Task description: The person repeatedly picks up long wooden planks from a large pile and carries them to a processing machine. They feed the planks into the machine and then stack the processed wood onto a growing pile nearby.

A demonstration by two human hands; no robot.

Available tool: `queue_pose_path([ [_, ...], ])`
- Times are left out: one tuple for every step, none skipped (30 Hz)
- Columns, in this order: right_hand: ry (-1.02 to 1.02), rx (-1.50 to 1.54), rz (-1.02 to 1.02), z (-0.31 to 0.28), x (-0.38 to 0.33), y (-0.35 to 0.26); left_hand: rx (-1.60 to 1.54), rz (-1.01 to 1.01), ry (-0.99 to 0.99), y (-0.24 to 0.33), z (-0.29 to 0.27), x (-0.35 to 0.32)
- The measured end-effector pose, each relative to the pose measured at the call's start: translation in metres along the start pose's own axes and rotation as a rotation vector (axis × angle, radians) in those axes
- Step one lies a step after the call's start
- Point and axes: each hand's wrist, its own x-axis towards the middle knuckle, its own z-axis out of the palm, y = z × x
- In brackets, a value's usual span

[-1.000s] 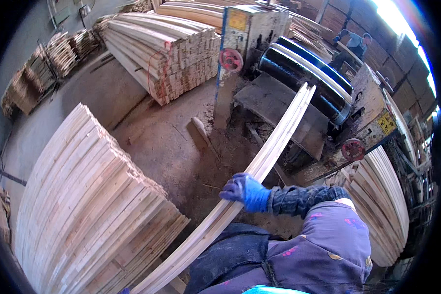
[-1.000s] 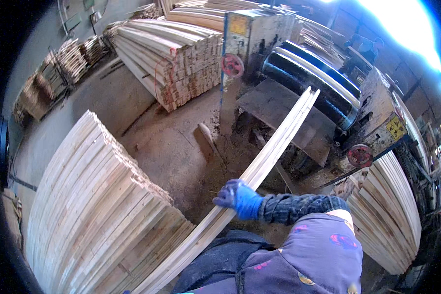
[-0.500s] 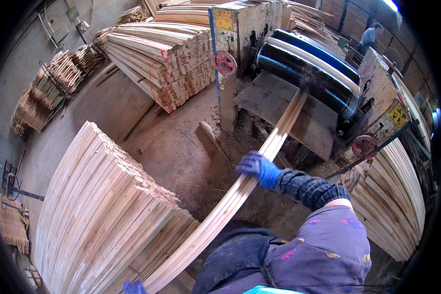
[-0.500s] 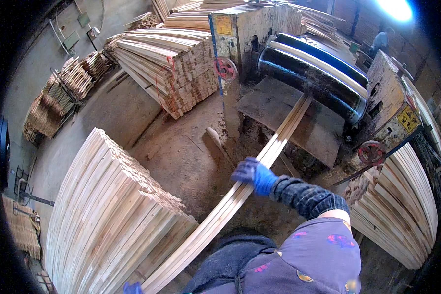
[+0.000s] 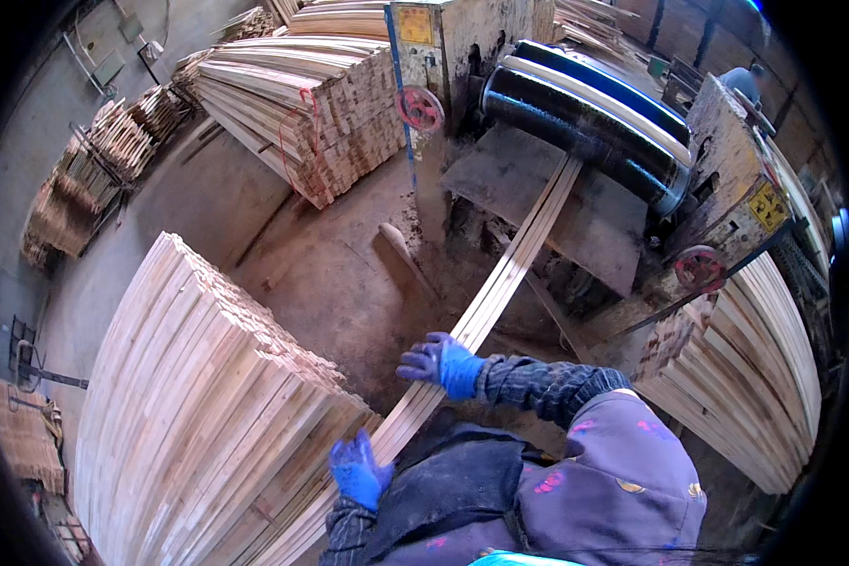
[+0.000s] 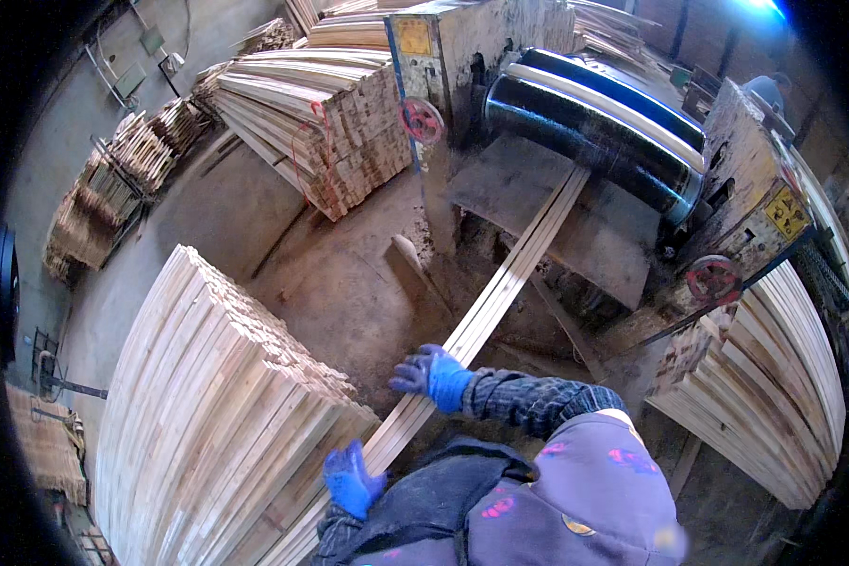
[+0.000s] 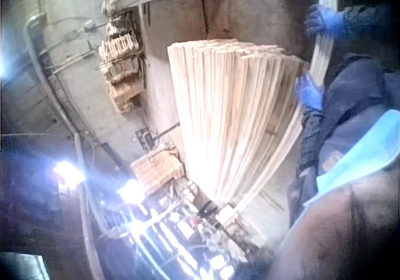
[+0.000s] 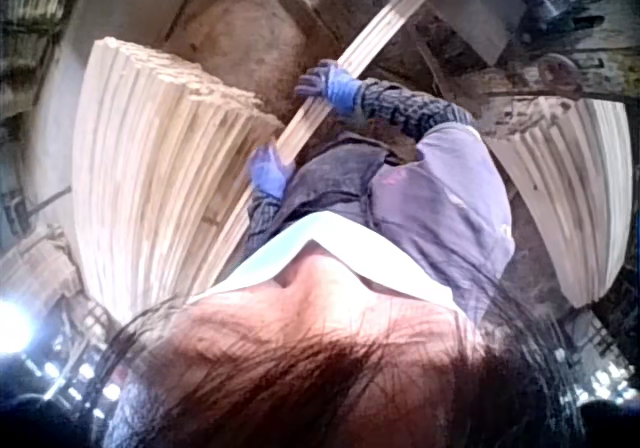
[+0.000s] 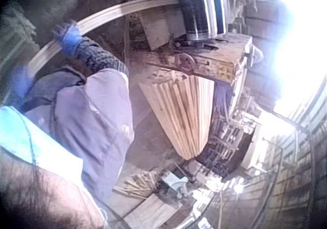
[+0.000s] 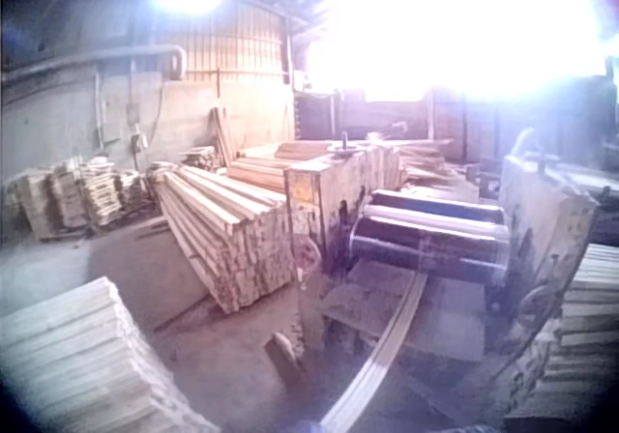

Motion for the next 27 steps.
queue_pose_path([
  [-0.135,0.069,0.018,-0.002,0.001,0.012,-0.014,0.009,0.009,0.004,0.002,0.01],
  [-0.281,0.133,0.038,-0.007,-0.004,0.032,-0.031,0.028,0.02,0.011,-0.005,0.017],
  [-0.114,0.147,-0.006,-0.001,-0.017,0.051,-0.049,0.048,0.03,0.018,-0.015,0.022],
  [-0.13,0.152,-0.004,-0.012,-0.02,0.064,-0.069,0.069,0.04,0.025,-0.024,0.024],
  [-0.099,0.163,0.011,-0.009,-0.03,0.08,-0.093,0.07,0.145,0.024,-0.03,0.017],
  [-0.069,0.173,0.027,-0.002,-0.04,0.095,-0.061,0.02,0.179,0.015,-0.029,0.002],
  [-0.082,0.123,0.045,-0.004,-0.044,0.109,-0.024,-0.038,0.217,0.0,-0.027,-0.019],
  [-0.095,0.073,0.065,-0.004,-0.049,0.123,0.052,-0.039,0.24,-0.019,-0.029,-0.042],
  [-0.101,0.085,0.112,0.0,-0.062,0.139,0.105,-0.112,0.239,-0.046,-0.013,-0.068],
  [-0.144,0.002,0.159,-0.013,-0.062,0.143,0.205,-0.096,0.277,-0.068,-0.02,-0.092],
  [-0.161,-0.093,0.231,-0.02,-0.069,0.148,0.292,-0.064,0.307,-0.087,-0.026,-0.108],
  [-0.165,-0.183,0.276,-0.022,-0.063,0.151,0.303,-0.086,0.347,-0.107,-0.022,-0.13],
  [-0.185,-0.217,0.349,-0.03,-0.058,0.149,0.312,-0.103,0.386,-0.126,-0.014,-0.147],
  [-0.214,-0.257,0.441,-0.043,-0.06,0.146,0.312,-0.099,0.423,-0.132,-0.01,-0.146],
  [-0.242,-0.296,0.531,-0.049,-0.06,0.144,0.238,-0.187,0.287,-0.136,0.0,-0.138],
  [-0.208,-0.25,0.465,-0.045,-0.062,0.14,0.256,-0.208,0.279,-0.125,0.002,-0.12],
  [-0.169,-0.198,0.389,-0.031,-0.058,0.13,0.28,-0.241,0.273,-0.109,0.004,-0.105],
  [-0.126,-0.144,0.308,-0.02,-0.05,0.114,0.308,-0.278,0.268,-0.094,0.003,-0.092],
  [-0.08,-0.077,0.215,-0.013,-0.038,0.088,0.33,-0.322,0.255,-0.082,0.002,-0.079],
  [-0.036,-0.012,0.131,-0.007,-0.025,0.058,0.315,-0.346,0.207,-0.072,0.006,-0.066],
  [-0.012,0.084,0.03,-0.002,-0.011,0.033,0.297,-0.372,0.162,-0.064,0.012,-0.055],
  [0.018,0.185,-0.076,0.008,0.006,0.008,0.285,-0.404,0.118,-0.053,0.014,-0.047],
  [0.132,0.275,-0.164,0.022,0.021,-0.019,0.259,-0.381,0.12,-0.038,0.014,-0.037],
  [0.127,0.323,-0.216,0.04,0.034,-0.048,0.235,-0.361,0.124,-0.023,0.014,-0.029],
  [0.187,0.36,-0.274,0.049,0.045,-0.078,0.273,-0.345,0.154,-0.012,0.021,-0.019],
  [0.089,0.486,-0.305,0.032,0.057,-0.1,0.269,-0.332,0.166,-0.013,0.035,-0.018],
  [0.092,0.585,-0.315,0.027,0.062,-0.119,-0.137,-0.308,0.329,-0.009,0.052,-0.018],
])
